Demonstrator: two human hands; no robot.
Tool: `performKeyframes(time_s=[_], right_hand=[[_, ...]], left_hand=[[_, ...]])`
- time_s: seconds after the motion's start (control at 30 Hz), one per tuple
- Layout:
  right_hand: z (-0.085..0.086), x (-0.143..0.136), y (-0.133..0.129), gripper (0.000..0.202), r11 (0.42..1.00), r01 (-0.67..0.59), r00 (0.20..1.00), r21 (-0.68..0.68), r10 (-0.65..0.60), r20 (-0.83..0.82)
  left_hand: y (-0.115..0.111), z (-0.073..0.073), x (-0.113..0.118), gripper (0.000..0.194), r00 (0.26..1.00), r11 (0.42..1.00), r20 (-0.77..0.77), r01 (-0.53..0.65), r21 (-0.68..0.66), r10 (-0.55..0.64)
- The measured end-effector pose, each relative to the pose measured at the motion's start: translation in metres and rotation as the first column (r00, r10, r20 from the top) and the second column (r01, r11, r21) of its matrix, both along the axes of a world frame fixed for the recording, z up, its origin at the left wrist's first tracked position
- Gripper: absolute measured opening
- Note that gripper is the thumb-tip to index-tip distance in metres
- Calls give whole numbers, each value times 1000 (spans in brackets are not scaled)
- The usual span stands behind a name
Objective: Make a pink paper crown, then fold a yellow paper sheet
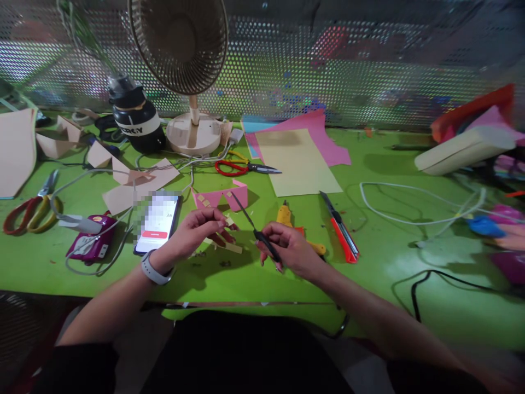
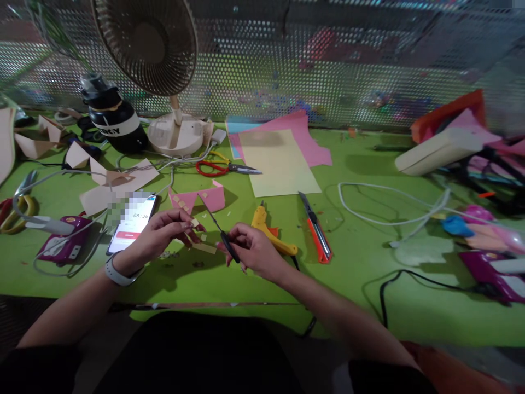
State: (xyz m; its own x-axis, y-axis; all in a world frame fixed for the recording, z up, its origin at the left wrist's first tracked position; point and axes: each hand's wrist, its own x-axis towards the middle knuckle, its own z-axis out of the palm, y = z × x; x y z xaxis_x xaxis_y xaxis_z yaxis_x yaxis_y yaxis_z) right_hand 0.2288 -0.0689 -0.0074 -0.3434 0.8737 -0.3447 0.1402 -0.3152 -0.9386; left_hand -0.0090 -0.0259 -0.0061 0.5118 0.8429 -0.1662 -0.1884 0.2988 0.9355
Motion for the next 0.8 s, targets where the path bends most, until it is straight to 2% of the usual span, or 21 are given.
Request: performKeyframes(time_s=[0.1, 0.13, 0.2, 0.27, 0.33, 0.4, 0.47, 0.57, 0.63, 0.7, 0.8], right_hand=[[0, 0, 0, 38, 980, -75, 966, 182, 26, 258], [-1, -1, 0, 32, 955, -142, 924, 259, 34, 382], [-3, -4, -2, 23, 889, -307, 787, 340, 36, 615], [-7, -9, -3, 18, 855, -431, 638, 289, 63, 767], [-10, -12, -4, 18, 857, -481, 557, 187, 133, 820], [-9, -13, -3, 24, 862, -489, 574, 133, 203, 793], [-4, -11, -2, 23, 875, -464, 646, 141, 225, 730], [10, -5, 2, 16, 911, -340, 798, 233, 149, 583], [21, -4, 6, 20, 922, -270, 886, 279, 125, 447], [29, -7, 10, 22, 917, -270, 919, 293, 154, 363], [33, -18, 14, 14, 905, -307, 910, 296, 187, 371]], left_hand=[[1, 3, -2, 16, 997, 1000, 69, 22, -9, -21], [1, 3, -3, 16, 996, 999, 82, 31, -10, -30], [1, 4, -3, 16, 995, 999, 88, 48, 0, -47], [0, 3, -3, 17, 996, 998, 69, 61, 19, -62], [0, 3, -3, 18, 996, 996, 37, 75, 40, -76], [0, 3, -2, 21, 996, 994, 5, 91, 61, -91], [0, 3, -2, 22, 994, 990, -31, 111, 87, -109], [-1, 5, -1, 21, 981, 974, -109, 177, 143, -162], [-2, 6, 0, 18, 957, 949, -177, 261, 179, -230], [-3, 6, 1, 15, 924, 915, -244, 346, 205, -295], [-5, 6, 1, 11, 883, 874, -330, 422, 243, -334]])
